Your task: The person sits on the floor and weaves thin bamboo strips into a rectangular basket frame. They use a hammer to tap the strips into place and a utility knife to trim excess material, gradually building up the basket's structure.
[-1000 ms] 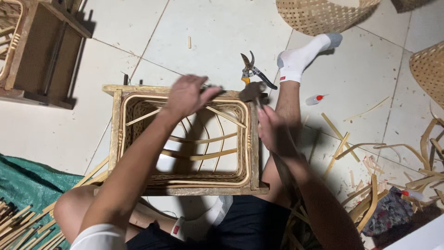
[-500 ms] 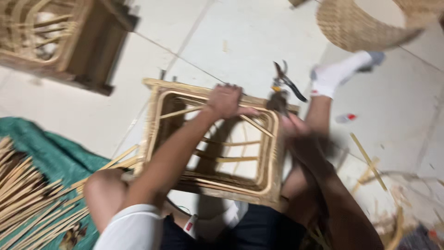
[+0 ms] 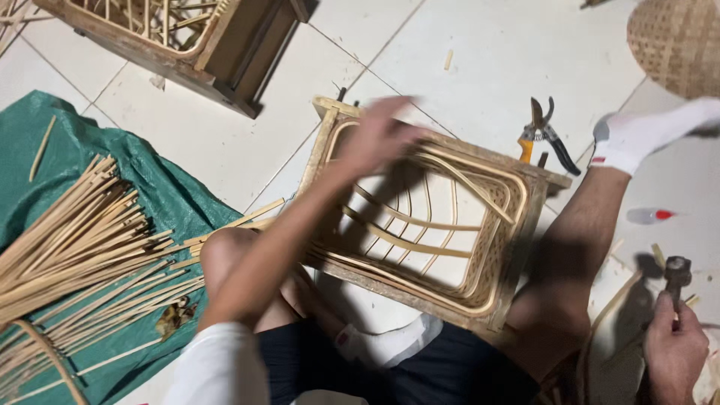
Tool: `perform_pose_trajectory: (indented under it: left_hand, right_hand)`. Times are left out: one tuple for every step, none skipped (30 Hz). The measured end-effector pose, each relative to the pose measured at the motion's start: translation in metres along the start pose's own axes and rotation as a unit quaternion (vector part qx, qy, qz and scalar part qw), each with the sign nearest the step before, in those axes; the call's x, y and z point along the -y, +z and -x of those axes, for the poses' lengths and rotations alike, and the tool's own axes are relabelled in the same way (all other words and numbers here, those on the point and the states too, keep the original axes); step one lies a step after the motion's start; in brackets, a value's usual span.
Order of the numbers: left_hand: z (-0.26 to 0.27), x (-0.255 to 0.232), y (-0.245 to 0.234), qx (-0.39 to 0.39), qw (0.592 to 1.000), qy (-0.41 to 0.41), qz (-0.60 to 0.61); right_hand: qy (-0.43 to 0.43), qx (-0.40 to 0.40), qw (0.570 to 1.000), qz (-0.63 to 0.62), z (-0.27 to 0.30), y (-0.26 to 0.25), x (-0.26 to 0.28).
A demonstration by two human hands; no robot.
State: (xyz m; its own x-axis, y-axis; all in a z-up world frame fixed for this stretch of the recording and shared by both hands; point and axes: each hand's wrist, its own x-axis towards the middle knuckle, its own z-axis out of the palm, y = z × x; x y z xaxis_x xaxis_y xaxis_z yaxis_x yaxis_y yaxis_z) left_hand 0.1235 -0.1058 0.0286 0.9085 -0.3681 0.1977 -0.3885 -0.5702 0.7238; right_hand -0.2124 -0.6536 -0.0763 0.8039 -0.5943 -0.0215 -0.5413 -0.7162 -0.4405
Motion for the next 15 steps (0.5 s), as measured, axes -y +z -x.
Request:
perform_pose_trajectory:
  left_hand:
    - [0.023,0.012,-0.029,0.033,0.967,-0.221,0.120]
    - [0.046,0.025,-0.058,-0.026,0.985,-0.145,0.090]
    - [0.071,0.036,-0.086,-0.043,0.986,-0.162,0.014]
    - [0.098,0.044,-0.107,-0.056,0.979,-0.185,0.066]
    - [0.125,0.047,-0.119,-0.039,0.969,-0.242,0.017]
    - [0.146,0.046,-0.123,-0.024,0.955,-0.294,-0.031]
    - [0.163,0.042,-0.119,-0.002,0.946,-0.323,-0.029]
    - [0.176,0.035,-0.109,0.020,0.935,-0.354,-0.025]
    - [0.179,0.030,-0.098,0.018,0.943,-0.328,-0.057]
    - [0.185,0.022,-0.084,0.015,0.948,-0.306,-0.086]
    - [0.188,0.015,-0.072,0.013,0.952,-0.283,-0.115]
    - [0.187,0.013,-0.064,-0.001,0.943,-0.318,-0.097]
    - [0.184,0.015,-0.056,-0.014,0.932,-0.353,-0.080]
    - [0.173,0.022,-0.048,-0.025,0.923,-0.378,-0.060]
    - [0.169,0.031,-0.044,-0.039,0.916,-0.390,-0.090]
  right_hand:
    - [-0.011,-0.004,1.000,0.026,0.010,0.005,-0.016]
    - [-0.020,-0.009,0.999,0.048,0.015,0.013,-0.026]
    - [-0.029,-0.014,0.997,0.069,0.021,0.019,-0.033]
    - [-0.032,-0.019,0.995,0.087,0.024,0.026,-0.036]
    - [-0.036,-0.025,0.994,0.105,0.028,0.031,-0.035]
    - [-0.016,-0.016,0.995,0.093,0.030,0.036,-0.033]
    - [0.005,-0.007,0.997,0.080,0.032,0.044,-0.028]
    - [0.024,0.003,0.997,0.071,0.034,0.045,-0.026]
    - [0.026,-0.013,0.998,0.060,0.036,0.046,-0.023]
    - [0.026,-0.027,0.998,0.054,0.037,0.045,-0.018]
    - [0.025,-0.042,0.998,0.047,0.036,0.049,-0.017]
    - [0.037,-0.024,0.998,0.039,0.034,0.054,-0.014]
    - [0.049,-0.006,0.998,0.032,0.031,0.055,-0.013]
    - [0.066,0.003,0.998,0.023,0.025,0.051,-0.014]
    - [0.073,0.013,0.997,0.022,0.017,0.054,-0.013]
